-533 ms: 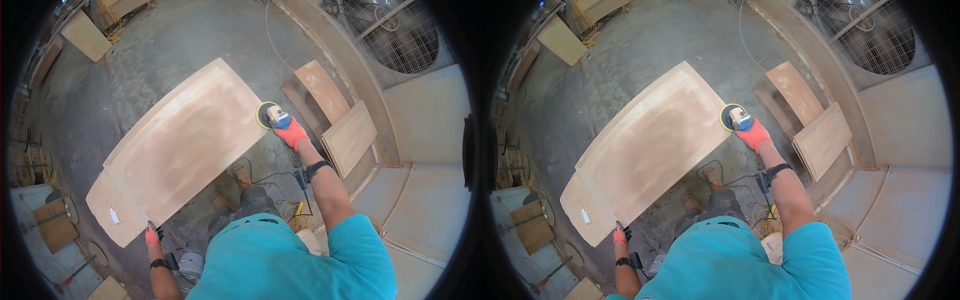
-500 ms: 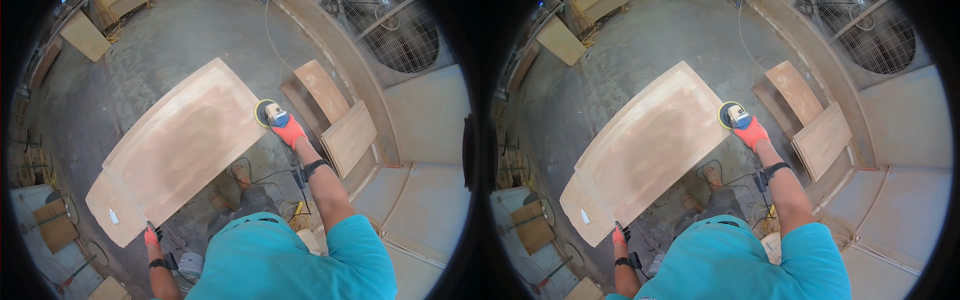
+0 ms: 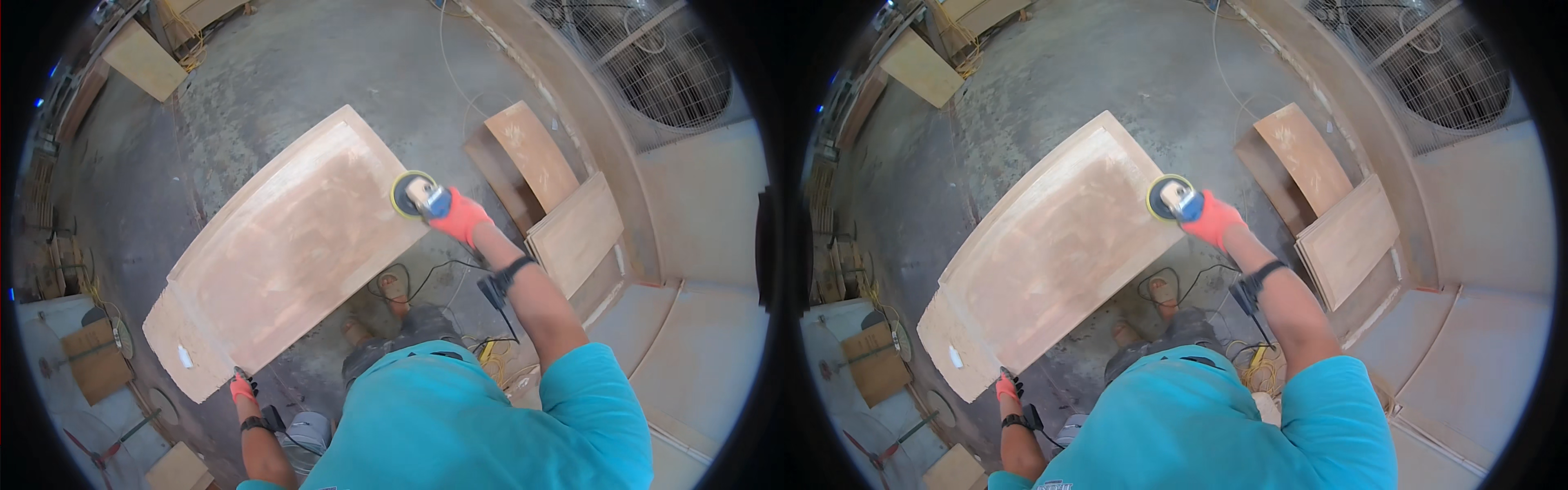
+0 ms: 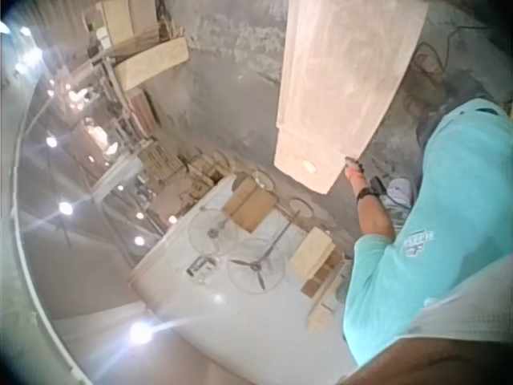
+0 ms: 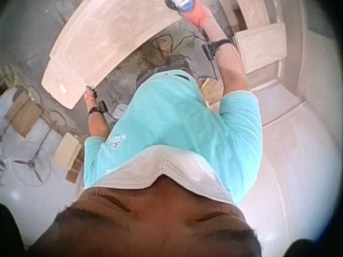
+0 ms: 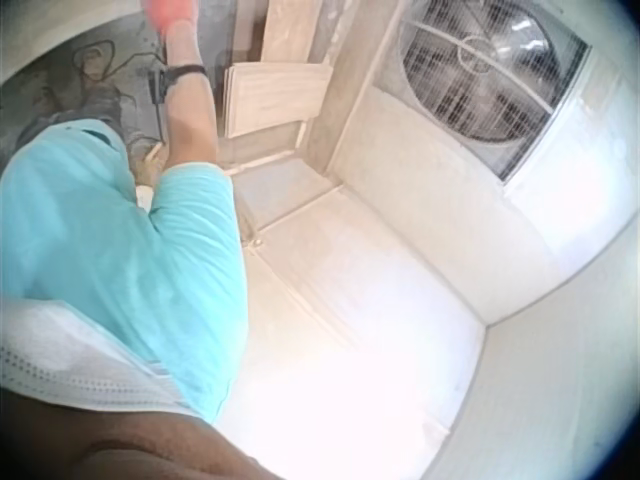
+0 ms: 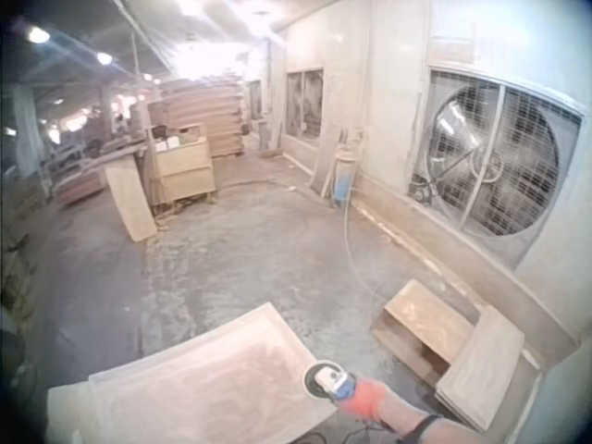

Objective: The person sands a large wooden board using a handheld orbital sander. They apply a liquid from a white bottle to the surface while sanding, then flip the board to work on the other side. The person continues sanding the second side of the board.

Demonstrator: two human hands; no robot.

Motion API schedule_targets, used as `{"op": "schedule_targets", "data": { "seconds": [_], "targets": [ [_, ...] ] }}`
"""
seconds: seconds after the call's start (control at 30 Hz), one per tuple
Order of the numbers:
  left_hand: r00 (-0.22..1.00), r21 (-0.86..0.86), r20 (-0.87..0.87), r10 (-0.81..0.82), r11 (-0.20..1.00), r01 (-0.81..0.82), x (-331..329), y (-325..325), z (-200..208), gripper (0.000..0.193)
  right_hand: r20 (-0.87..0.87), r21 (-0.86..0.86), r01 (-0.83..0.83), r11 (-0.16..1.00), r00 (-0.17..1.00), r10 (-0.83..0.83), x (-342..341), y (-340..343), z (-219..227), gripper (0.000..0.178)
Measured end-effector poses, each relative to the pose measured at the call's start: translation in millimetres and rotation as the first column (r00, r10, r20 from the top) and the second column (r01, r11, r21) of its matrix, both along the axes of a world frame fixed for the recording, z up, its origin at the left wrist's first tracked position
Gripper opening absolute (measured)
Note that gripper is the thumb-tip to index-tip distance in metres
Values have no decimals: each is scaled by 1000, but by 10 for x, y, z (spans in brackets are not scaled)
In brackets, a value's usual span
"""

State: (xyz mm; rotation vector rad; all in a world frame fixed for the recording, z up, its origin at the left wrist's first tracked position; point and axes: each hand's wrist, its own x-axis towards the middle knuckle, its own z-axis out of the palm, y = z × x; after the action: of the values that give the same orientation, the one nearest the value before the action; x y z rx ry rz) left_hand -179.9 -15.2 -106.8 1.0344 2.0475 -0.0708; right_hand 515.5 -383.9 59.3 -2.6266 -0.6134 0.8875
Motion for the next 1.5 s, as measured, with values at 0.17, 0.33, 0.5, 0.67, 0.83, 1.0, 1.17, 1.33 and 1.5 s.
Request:
{"op": "schedule_targets", "data": {
  "seconds": [0.17,0.33,0.5,0.67,0.83,1.0,1.17,1.33,1.5],
  "targets": [
    [997,38,16,76,996,-76,78,-66,-2,60,-25,-54,-53,997,998,51,-359,-533,-15,89],
    [994,31,31,106,994,-107,75,-108,23,62,-25,-60,-86,994,996,85,-229,-459,16,91],
    [993,59,24,120,991,-121,110,-136,21,58,26,-38,-109,993,994,110,68,-70,-47,93],
    [992,78,1,125,989,-125,173,-166,-3,48,85,-35,-171,985,981,174,512,418,-101,94],
    [993,131,24,112,985,-114,75,-181,-179,43,119,-49,-238,970,963,242,859,964,-94,97],
    [997,207,0,75,975,-74,-390,-252,-331,45,142,-5,-283,959,949,281,1121,1634,-126,96],
    [987,69,66,147,986,-151,394,-319,-235,47,225,-20,-272,962,936,270,1476,2014,-164,88],
    [994,195,-107,-15,980,36,-747,-256,-379,47,31,96,-224,970,975,222,1409,2451,-51,87],
    [996,39,-25,87,996,-87,100,-196,-76,44,114,11,-283,959,953,280,1211,1724,-97,87]
  ]
}}
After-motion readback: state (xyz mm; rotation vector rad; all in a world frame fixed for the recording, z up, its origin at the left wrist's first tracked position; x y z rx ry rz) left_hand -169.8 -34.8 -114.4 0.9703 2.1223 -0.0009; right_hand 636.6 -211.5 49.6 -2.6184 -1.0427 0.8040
